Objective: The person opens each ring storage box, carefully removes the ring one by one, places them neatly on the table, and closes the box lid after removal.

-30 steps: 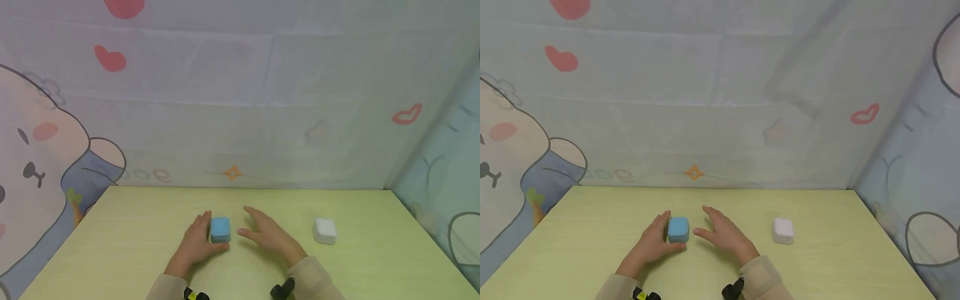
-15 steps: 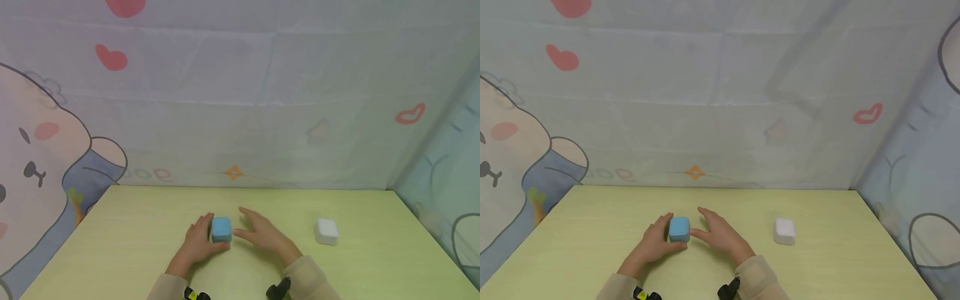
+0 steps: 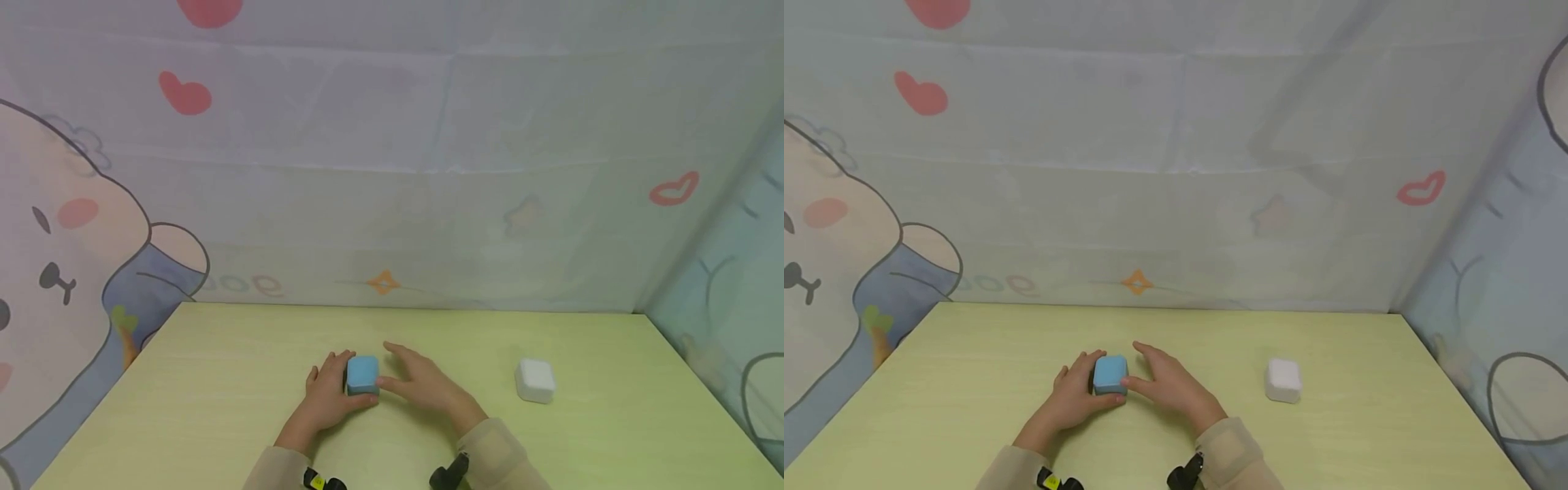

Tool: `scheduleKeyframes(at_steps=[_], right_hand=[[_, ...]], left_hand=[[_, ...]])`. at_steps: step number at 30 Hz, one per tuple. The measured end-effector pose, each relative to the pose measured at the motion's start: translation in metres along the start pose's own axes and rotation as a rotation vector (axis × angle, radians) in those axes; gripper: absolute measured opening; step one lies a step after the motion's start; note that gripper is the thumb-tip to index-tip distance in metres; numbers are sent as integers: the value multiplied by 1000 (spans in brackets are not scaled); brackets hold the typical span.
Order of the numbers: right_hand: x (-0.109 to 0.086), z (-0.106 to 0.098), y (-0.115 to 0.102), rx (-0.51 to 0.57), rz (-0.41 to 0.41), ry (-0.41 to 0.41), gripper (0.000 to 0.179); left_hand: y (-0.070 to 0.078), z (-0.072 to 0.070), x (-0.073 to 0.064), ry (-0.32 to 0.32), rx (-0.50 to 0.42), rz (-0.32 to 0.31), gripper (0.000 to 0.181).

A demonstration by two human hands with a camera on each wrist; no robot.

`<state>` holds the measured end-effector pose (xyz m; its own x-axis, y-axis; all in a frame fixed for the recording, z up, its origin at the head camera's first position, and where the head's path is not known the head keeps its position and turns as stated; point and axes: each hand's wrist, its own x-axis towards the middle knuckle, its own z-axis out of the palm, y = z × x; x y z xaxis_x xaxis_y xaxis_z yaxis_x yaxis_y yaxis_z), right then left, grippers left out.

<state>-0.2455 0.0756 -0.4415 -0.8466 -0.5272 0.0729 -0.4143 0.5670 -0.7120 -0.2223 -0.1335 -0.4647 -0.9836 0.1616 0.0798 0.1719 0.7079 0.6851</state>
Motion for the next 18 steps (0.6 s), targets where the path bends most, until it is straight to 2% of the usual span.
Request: scheduleKeyframes(at_steps=[8,18], right_hand=[[3,4,2,23,-7,-13,71],[5,10,3,74,-23,-45,69]], left_hand=[[2,-1,1,2,-31,0,92],[1,-1,0,12,-17,31,90]])
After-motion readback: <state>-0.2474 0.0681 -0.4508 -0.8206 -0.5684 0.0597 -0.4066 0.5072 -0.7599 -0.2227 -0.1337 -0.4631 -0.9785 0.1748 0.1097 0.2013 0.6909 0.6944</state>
